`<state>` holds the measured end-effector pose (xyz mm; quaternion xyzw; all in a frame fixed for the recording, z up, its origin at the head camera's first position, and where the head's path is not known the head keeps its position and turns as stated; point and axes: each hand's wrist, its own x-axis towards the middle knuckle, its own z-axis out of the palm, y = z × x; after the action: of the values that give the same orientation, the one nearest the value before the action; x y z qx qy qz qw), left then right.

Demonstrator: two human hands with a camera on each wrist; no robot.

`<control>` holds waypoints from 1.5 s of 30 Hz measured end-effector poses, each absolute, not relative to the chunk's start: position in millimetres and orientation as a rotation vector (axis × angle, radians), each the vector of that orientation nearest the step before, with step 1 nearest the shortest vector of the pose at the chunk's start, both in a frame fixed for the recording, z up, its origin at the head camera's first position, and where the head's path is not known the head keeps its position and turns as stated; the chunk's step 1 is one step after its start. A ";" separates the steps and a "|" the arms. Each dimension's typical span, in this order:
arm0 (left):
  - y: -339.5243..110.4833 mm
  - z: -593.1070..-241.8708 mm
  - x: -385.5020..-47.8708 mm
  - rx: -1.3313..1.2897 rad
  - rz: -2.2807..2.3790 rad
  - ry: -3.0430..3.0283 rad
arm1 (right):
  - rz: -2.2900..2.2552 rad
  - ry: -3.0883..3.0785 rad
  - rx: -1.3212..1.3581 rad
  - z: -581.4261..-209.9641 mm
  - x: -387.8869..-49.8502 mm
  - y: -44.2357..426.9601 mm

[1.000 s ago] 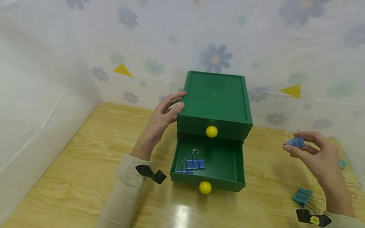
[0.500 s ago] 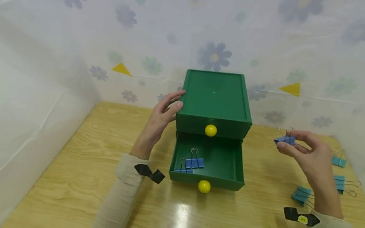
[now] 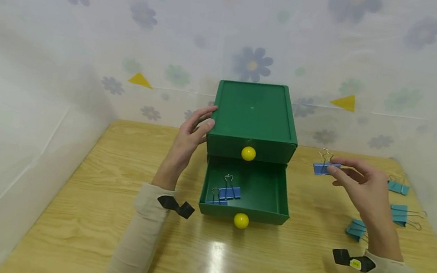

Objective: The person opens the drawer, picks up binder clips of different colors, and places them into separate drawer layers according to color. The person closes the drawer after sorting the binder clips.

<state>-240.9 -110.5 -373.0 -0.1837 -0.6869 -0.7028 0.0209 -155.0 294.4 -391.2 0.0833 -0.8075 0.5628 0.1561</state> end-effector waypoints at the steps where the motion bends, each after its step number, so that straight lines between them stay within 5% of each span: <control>1: -110.3 -373.0 -240.9 -0.570 -2.179 -2.129 | 1.572 -2.327 0.236 -391.0 -154.4 293.0; 45: -114.7 -372.2 -239.3 -0.562 -2.143 -2.138 | 1.487 -2.514 0.652 -373.1 -140.3 246.7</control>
<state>-239.3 -114.7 -372.2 -0.1823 -0.6941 -0.6957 0.0313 -140.3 246.7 -373.1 0.2174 -0.8377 0.4955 0.0742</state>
